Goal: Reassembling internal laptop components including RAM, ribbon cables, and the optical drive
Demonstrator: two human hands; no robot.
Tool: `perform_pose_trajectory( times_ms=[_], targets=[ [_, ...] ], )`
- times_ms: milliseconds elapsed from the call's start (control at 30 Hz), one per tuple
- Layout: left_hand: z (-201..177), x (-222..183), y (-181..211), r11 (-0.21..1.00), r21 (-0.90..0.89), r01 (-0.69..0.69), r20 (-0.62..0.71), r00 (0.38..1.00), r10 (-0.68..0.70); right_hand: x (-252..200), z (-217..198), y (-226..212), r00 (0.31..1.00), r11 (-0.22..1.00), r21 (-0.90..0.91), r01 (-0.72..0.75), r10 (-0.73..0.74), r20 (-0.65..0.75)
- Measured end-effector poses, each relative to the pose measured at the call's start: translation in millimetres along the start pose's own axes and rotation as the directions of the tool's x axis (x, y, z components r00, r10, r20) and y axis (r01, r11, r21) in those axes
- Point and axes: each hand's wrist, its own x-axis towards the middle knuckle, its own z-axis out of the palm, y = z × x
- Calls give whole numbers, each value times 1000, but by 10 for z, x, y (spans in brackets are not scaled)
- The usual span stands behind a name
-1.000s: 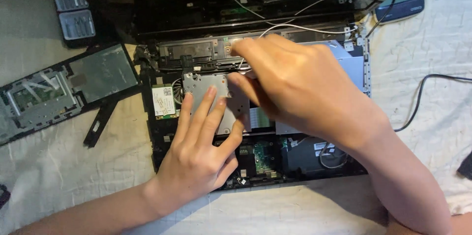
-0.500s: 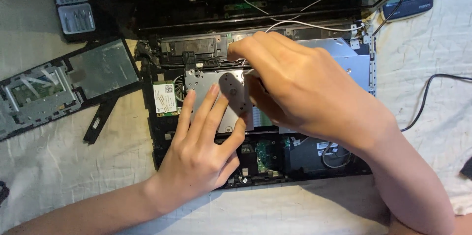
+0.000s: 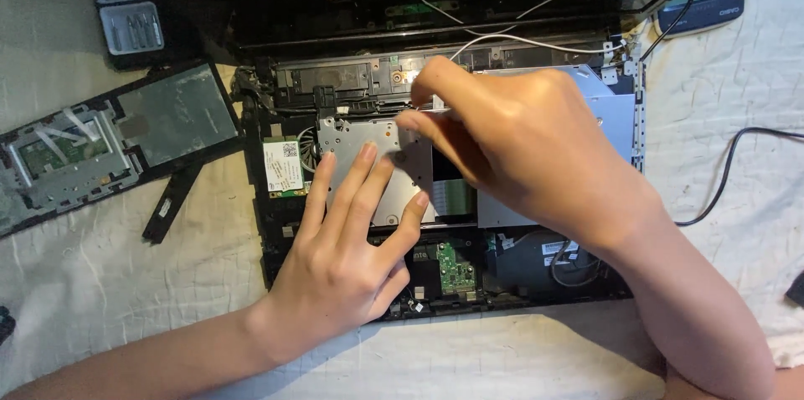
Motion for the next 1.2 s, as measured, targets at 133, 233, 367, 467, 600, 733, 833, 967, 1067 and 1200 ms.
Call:
perform_pose_trajectory(
  times_ms=[133, 233, 367, 467, 600, 733, 833, 967, 1067, 1200],
  targets=[
    [-8, 18, 5, 999, -43, 11, -39, 999, -12, 40, -56, -96, 995, 994, 101, 48, -56, 80],
    [-13, 17, 7, 999, -32, 16, -25, 1000, -17, 40, -87, -148, 996, 998, 52, 34, -39, 83],
    [0, 5, 2, 1000, 23, 5, -8, 1000, -5, 76, -34, -14, 999, 977, 213, 32, -33, 1],
    [-7, 8, 1, 1000, -2, 10, -11, 1000, -10, 95, -113, -1, 998, 916, 400, 0, 28, -63],
    [-3, 8, -2, 1000, 2, 6, -10, 1000, -6, 79, -219, -28, 988, 901, 434, 1, 67, -141],
    [3, -4, -9, 1000, 25, -7, 4, 1000, 7, 20, -152, 60, 991, 979, 200, 27, -53, 124],
    [-3, 8, -6, 1000, 18, 1, 0, 1000, -1, -24, -30, 85, 987, 999, 29, 33, -37, 157],
    [-1, 5, -5, 1000, 27, 3, 4, 1000, -3, -3, 20, 100, 985, 997, 63, 52, -62, 161],
    [-3, 5, -10, 1000, 12, 0, 1, 1000, 0, -6, 69, 103, 989, 998, 36, 60, -64, 135],
    [3, -4, -11, 1000, 5, -3, 3, 1000, 3, -31, 143, 79, 986, 982, -157, 103, -80, 146]
  ],
)
